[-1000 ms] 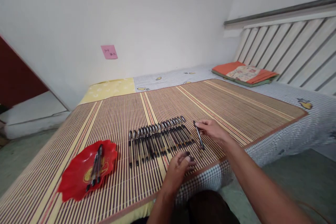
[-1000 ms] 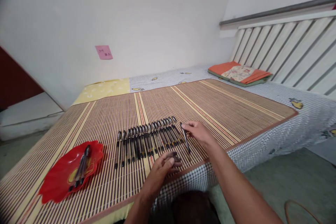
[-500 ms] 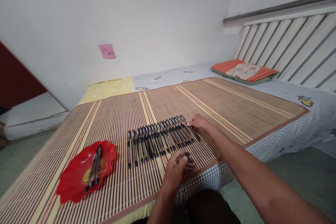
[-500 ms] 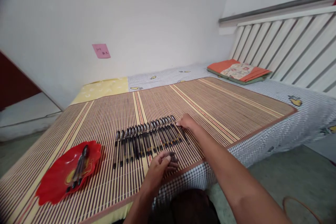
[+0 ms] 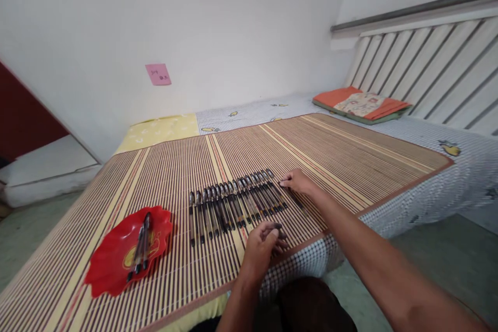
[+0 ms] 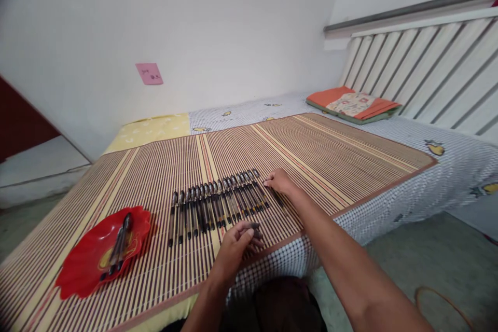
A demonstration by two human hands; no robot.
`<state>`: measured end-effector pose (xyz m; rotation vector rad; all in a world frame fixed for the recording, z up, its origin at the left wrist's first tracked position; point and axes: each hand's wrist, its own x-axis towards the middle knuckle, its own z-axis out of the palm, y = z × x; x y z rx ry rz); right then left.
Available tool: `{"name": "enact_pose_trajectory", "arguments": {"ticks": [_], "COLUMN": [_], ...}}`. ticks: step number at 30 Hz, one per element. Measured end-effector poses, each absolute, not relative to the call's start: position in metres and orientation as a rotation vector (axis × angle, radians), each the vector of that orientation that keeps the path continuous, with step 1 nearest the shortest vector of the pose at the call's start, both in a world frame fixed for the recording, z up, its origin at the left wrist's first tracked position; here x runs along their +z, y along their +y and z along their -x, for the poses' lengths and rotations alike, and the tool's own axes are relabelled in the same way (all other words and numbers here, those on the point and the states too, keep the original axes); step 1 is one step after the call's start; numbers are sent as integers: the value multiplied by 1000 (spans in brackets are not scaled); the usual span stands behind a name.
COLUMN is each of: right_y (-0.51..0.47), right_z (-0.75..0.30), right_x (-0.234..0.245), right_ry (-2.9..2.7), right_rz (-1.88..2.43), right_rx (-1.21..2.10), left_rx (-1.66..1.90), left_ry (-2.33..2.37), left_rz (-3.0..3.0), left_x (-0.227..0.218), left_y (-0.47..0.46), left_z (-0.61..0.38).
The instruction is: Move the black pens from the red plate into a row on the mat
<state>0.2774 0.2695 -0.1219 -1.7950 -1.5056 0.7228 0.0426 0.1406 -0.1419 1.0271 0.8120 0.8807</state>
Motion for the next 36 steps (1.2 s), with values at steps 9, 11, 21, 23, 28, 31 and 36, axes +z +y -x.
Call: {"name": "enact_pose_trajectory", "arguments": {"ticks": [9, 11, 21, 23, 28, 31, 36], "right_y": [234, 210, 141, 138, 130, 121, 86], "right_z": [-274, -255, -151, -149, -159, -170, -181], "right_x": [-102, -90, -91, -95, -95, -96, -120], "right_ry": [-1435, -1539, -1951, -1975, -1866, -1613, -1202], "right_rz": [1760, 1567, 1527, 1520, 1466, 1417, 1448], "right_rx": [762, 824, 324, 303, 385, 495, 537], "left_rx": [944, 1000, 1247, 1234, 1205, 1114, 888], "left_ry": [822, 822, 858, 846, 824, 758, 609], "left_rz": [-996, -982, -705, -684, -665, -666, -668], "left_x": [-141, -142, -147, -146, -142, -134, -126], "left_y": [141, 143, 147, 147, 146, 141, 132], "left_z": [-43, -43, -34, -32, -32, -32, -35]}}
